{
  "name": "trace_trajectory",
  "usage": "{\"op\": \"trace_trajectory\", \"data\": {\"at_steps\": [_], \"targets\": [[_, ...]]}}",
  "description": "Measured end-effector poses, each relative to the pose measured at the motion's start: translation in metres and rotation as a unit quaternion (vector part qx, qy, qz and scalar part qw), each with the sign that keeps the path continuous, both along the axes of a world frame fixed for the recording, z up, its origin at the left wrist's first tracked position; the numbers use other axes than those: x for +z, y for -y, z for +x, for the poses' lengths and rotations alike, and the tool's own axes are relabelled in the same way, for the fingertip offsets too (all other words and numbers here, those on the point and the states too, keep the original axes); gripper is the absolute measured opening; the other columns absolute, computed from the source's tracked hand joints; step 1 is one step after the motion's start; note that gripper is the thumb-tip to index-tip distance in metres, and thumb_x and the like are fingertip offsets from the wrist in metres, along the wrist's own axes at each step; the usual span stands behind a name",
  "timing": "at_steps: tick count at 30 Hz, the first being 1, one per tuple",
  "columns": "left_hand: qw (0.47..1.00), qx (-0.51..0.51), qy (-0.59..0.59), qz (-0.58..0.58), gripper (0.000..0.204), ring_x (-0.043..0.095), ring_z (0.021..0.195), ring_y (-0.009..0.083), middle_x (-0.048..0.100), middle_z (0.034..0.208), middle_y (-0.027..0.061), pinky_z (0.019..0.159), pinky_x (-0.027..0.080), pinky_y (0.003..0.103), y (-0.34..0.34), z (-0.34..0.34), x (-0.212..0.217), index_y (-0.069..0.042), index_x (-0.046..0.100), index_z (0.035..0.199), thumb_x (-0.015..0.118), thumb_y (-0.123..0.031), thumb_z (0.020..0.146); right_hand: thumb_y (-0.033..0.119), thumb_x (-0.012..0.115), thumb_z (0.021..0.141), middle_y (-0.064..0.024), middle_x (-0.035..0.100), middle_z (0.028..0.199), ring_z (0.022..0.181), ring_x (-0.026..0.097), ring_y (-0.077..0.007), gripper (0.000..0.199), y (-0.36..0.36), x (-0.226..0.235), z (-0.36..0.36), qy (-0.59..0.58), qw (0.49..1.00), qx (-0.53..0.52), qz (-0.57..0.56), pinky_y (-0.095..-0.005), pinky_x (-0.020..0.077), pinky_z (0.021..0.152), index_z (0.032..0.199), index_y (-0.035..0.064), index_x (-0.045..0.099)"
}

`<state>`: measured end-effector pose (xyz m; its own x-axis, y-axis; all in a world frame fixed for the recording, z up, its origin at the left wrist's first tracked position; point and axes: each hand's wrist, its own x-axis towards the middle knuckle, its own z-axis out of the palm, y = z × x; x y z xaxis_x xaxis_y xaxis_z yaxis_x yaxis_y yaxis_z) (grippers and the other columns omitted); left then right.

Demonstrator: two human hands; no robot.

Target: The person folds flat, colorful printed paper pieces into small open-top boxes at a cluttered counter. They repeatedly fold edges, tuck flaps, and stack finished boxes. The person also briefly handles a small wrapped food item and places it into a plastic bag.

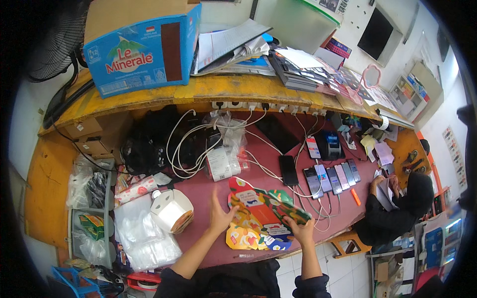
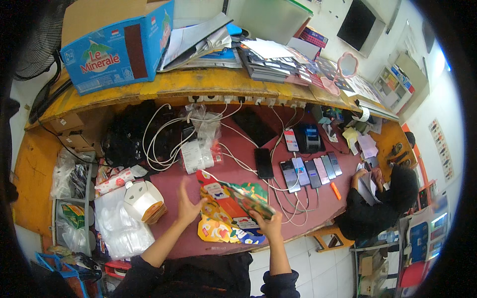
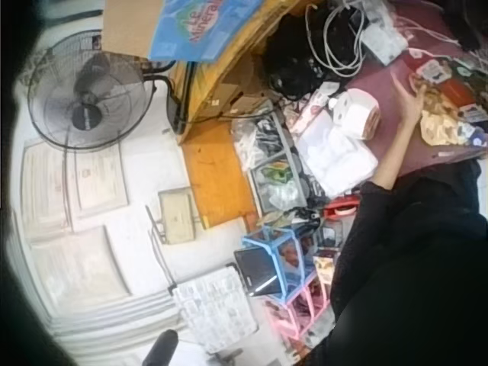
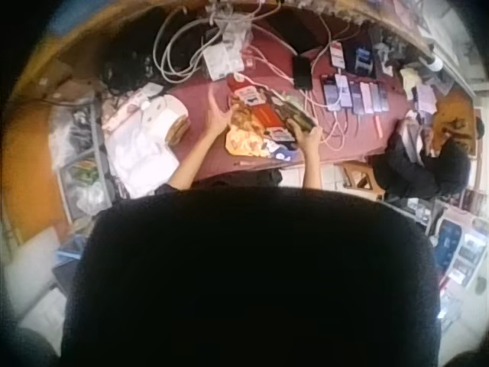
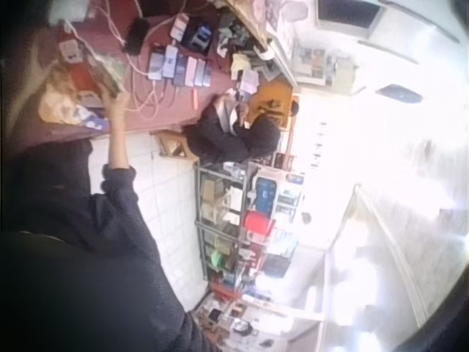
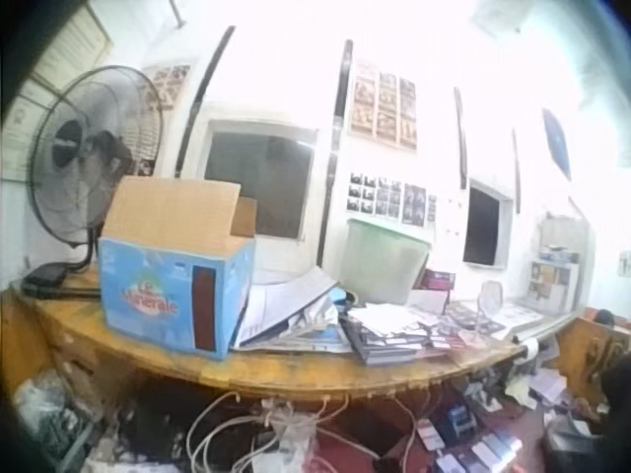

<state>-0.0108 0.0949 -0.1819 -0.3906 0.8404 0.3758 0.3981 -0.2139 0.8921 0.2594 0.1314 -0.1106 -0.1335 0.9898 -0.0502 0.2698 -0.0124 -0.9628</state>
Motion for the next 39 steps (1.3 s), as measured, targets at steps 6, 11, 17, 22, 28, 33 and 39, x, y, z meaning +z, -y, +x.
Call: {"op": "trace_trajectory", "data": {"at_steps": [6,11,17,22,28,33,39], "targets": [[0.869,-0.002,-0.42,0.263,0.044,0.043,0.123,0.0181,0.051,0.129,0.0008,0.103,0.021,0.049,0.034,-0.007,0.028,-0.023,0.056,0.099,0.073,-0.051,0.07,0.009,0.064,0.072,-0.0072,0.068,0.087,0.077,0.068,-0.0188,0.016,0.032,0.021,-0.018,0.252,0.798,0.172,0.52,-0.0279,0.0544,0.061,0.087,0.0055,0.067],[0.874,-0.062,-0.449,0.175,0.011,0.055,0.107,0.0154,0.063,0.109,-0.0043,0.089,0.034,0.042,0.07,0.011,0.011,-0.024,0.059,0.091,0.057,-0.032,0.083,0.009,0.06,0.072,-0.008,0.067,0.089,0.084,0.067,-0.0212,0.02,0.051,-0.012,-0.007,0.271,0.779,0.209,0.525,-0.029,0.0547,0.067,0.091,0.0049,0.066],[0.9,-0.279,-0.336,0.003,0.012,0.054,0.072,0.0185,0.06,0.081,0.0006,0.064,0.046,0.03,0.046,0.012,-0.054,-0.016,0.064,0.084,0.063,-0.021,0.073,0.012,0.066,0.073,-0.0087,0.069,0.095,0.083,0.068,-0.023,0.029,0.047,-0.11,-0.008,0.22,0.912,0.291,0.188,-0.0325,0.0531,0.071,0.102,0.0088,0.065],[0.919,-0.183,-0.086,-0.34,0.042,0.066,0.075,0.0293,0.064,0.078,0.0156,0.065,0.049,0.043,0.021,0.022,-0.062,-0.008,0.052,0.104,0.072,-0.033,0.076,0.025,0.076,0.076,-0.0128,0.064,0.071,0.057,0.064,-0.0161,0.046,-0.002,-0.135,-0.025,0.149,0.968,0.175,-0.097,-0.029,0.0498,0.055,0.107,-0.0015,0.057],[0.876,-0.14,-0.162,-0.432,0.044,0.063,0.081,0.0384,0.064,0.081,0.0182,0.069,0.047,0.049,0.011,0.039,-0.047,-0.008,0.043,0.107,0.07,-0.028,0.078,0.045,0.071,0.073,-0.017,0.051,0.12,0.108,0.051,-0.0317,0.067,-0.001,-0.126,-0.057,0.469,0.867,0.113,0.124,-0.0464,0.0421,0.085,0.123,0.0068,0.046],[0.918,-0.134,-0.15,-0.343,0.044,0.063,0.081,0.0383,0.065,0.086,0.0185,0.068,0.048,0.048,0.018,0.04,-0.058,-0.007,0.047,0.107,0.069,-0.032,0.078,0.024,0.061,0.083,-0.0169,0.036,0.137,0.126,0.034,-0.0341,0.055,-0.001,-0.147,-0.057,0.487,0.836,0.077,0.242,-0.0591,0.0173,0.103,0.132,0.0094,0.04],[0.917,-0.16,-0.171,-0.324,0.048,0.064,0.071,0.0347,0.064,0.07,0.0148,0.065,0.049,0.044,0.018,0.027,-0.038,-0.007,0.061,0.095,0.066,-0.051,0.077,0.021,0.058,0.085,-0.0177,0.05,0.125,0.115,0.05,-0.0335,0.047,0.0,-0.124,-0.047,0.242,0.965,0.026,0.1,-0.0403,0.0348,0.1,0.127,0.0045,0.045]]}}
